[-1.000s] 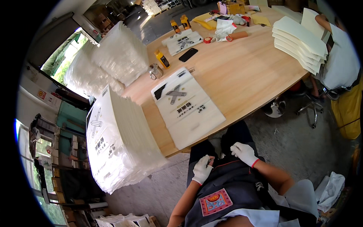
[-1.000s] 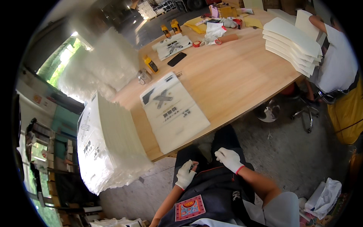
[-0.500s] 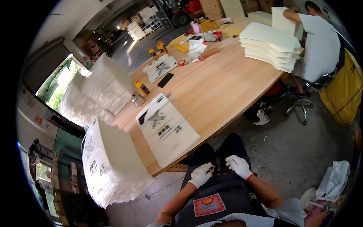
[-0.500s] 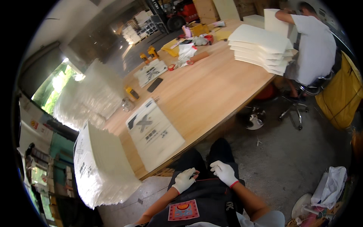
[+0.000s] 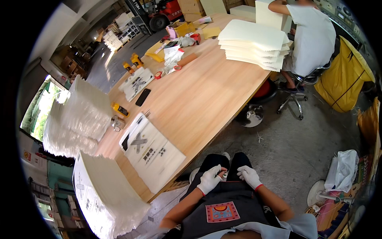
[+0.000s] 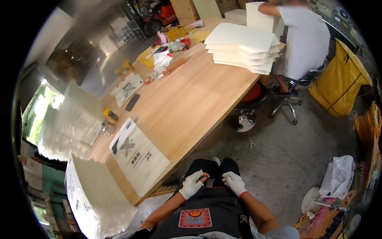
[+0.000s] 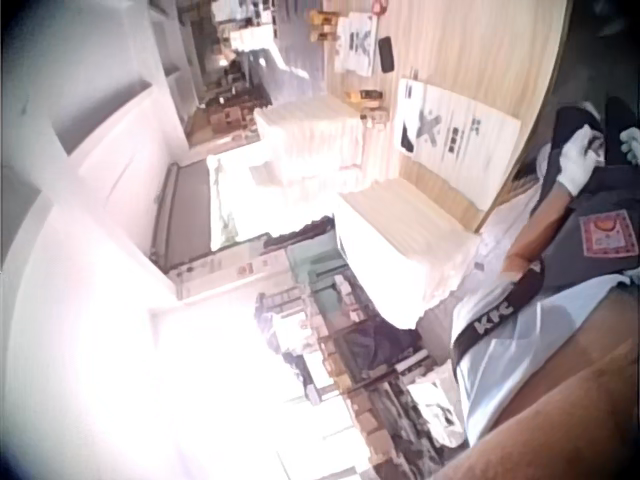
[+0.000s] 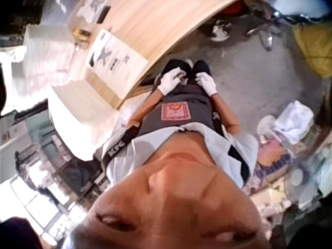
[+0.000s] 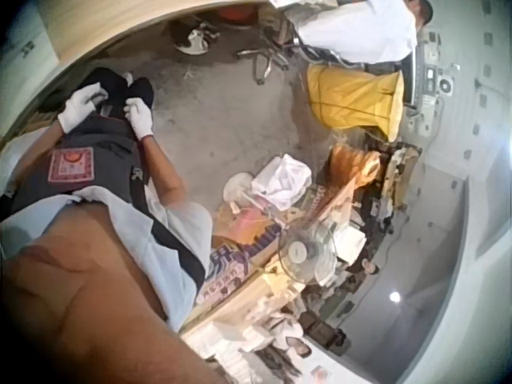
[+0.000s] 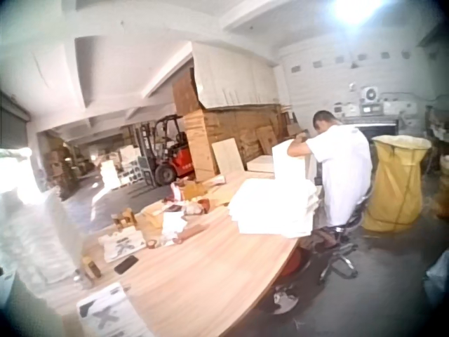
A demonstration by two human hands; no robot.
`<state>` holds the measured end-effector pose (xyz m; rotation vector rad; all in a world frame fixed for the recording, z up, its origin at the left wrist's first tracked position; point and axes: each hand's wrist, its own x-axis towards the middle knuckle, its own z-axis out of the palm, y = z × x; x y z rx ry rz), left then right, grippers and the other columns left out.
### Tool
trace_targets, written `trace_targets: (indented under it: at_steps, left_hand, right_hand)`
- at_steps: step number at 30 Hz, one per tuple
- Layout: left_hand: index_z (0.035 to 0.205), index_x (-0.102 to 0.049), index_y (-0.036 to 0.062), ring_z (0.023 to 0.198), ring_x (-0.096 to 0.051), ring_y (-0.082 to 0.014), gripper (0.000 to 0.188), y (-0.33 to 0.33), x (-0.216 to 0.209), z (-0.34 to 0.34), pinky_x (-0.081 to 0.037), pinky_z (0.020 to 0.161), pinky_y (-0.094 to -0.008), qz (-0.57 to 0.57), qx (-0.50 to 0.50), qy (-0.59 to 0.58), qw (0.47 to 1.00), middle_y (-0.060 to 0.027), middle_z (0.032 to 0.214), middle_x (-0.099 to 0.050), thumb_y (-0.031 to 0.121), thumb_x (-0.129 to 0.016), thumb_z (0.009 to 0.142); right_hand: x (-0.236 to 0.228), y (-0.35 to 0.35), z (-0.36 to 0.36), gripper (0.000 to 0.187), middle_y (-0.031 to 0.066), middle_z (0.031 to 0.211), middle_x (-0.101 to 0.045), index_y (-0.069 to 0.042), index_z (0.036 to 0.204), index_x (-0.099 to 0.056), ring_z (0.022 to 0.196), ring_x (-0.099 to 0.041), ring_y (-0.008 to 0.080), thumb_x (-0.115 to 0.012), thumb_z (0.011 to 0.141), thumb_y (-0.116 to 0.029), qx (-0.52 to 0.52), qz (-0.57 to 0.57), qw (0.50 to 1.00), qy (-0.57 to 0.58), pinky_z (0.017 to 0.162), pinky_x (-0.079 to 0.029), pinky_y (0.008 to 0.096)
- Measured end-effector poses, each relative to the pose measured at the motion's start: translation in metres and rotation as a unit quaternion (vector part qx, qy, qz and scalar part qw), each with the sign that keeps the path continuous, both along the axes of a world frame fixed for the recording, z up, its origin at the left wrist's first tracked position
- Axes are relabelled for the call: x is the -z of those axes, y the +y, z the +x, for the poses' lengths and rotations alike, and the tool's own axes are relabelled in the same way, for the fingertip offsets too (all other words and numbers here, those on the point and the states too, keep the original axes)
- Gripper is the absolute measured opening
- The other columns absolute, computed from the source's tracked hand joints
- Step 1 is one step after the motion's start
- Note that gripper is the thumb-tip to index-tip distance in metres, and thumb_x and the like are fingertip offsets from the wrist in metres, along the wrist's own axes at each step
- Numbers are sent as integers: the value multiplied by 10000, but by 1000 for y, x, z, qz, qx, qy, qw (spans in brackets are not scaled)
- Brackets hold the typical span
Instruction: The person repeatedly picks up stacks of white paper and inserts them into clear plastic packaging sleeves. They work at a wooden table in a warehouse setting, handling the paper and packaging materials by hand. The person places the packaged items onto a growing stack on the table.
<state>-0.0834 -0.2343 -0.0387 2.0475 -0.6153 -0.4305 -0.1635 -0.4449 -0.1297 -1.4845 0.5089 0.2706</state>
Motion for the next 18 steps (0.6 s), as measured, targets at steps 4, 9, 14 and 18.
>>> trace_targets:
  at_steps: [4, 9, 14, 18]
  left_hand:
    - [1006, -629, 12, 848, -620, -143, 148, -36, -24, 44, -480, 744, -267, -64, 52, 37, 996, -84, 920, -654, 95, -557, 907]
    - [1079, -599, 17, 924, -613, -131, 184, -78, -28, 107, -469, 797, -243, -76, 84, 160, 981, -74, 986, -654, 103, -516, 939]
    - [1155, -545, 0, 980, -599, -161, 244, -106, 15, 174, -489, 836, -280, -240, 54, 283, 927, -87, 1064, -622, 141, -507, 960]
    - [1204, -495, -6, 974, -600, -161, 334, -115, 31, 224, -497, 859, -296, -244, -32, 394, 886, -103, 1070, -601, 219, -520, 959]
  right_hand:
    - [20, -28, -3, 239, 92, 793, -643, -30, 1009, -617, 618, -558, 122, -413, 885, -37, 146, 3, 988, 45, 560, -464, 254]
    - [80, -69, -31, 217, 86, 768, -626, -33, 999, -604, 587, -564, 171, -426, 880, -64, 307, 57, 943, 116, 516, -480, 294]
    - [130, -80, -74, 128, 126, 669, -574, -41, 897, -575, 493, -532, 243, -458, 880, -90, 376, 62, 865, 325, 452, -439, 362]
    - [118, -86, -98, 279, 201, 895, -668, -25, 1101, -622, 714, -647, 284, -553, 860, -150, -122, -381, 889, 224, 598, -496, 383]
